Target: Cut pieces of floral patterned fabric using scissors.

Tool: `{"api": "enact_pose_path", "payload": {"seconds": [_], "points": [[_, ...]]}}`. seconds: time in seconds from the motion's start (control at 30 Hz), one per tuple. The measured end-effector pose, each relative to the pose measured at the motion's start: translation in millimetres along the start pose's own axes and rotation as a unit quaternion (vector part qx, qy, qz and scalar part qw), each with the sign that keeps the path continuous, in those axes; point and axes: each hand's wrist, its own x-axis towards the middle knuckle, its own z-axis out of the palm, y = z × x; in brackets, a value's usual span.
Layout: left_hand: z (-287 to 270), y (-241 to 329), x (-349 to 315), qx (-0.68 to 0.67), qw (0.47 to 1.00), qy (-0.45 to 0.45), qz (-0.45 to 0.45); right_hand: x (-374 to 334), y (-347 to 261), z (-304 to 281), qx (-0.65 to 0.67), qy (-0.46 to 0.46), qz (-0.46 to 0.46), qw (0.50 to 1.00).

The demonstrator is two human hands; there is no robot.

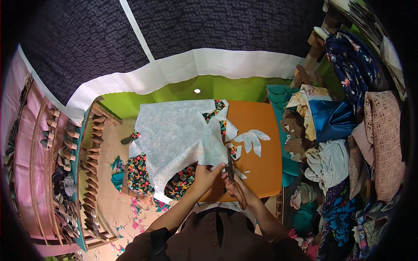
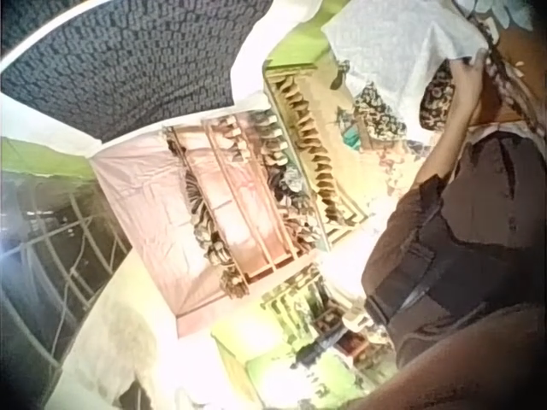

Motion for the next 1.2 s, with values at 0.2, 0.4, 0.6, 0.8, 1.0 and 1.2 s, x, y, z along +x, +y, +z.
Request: {"api": "enact_pose_path", "payload": {"seconds": [0.2, 0.4, 0.6, 0.8, 1.0, 1.2], "points": [[10, -18, -3, -0.017, 0.999, 0.025, 0.041, 1, 9, -16, 0.046, -0.016, 0.002, 0.999], [25, -8, -7, -0.129, 0.991, 0.012, -0.019, -20, -15, -8, 0.086, -0.062, -0.03, 0.994], [33, -5, -9, -0.147, 0.988, 0.012, -0.038, -24, -6, -28, 0.018, -0.041, -0.022, 0.999], [43, -1, -11, -0.158, 0.987, -0.005, -0.032, -30, -16, -27, -0.085, -0.02, -0.082, 0.993], [45, 11, -8, -0.183, 0.982, -0.015, -0.043, -35, -25, -22, -0.03, -0.035, -0.062, 0.997], [37, 9, -1, -0.19, 0.98, -0.019, -0.049, -34, -38, -17, -0.056, -0.027, -0.066, 0.996]]}}
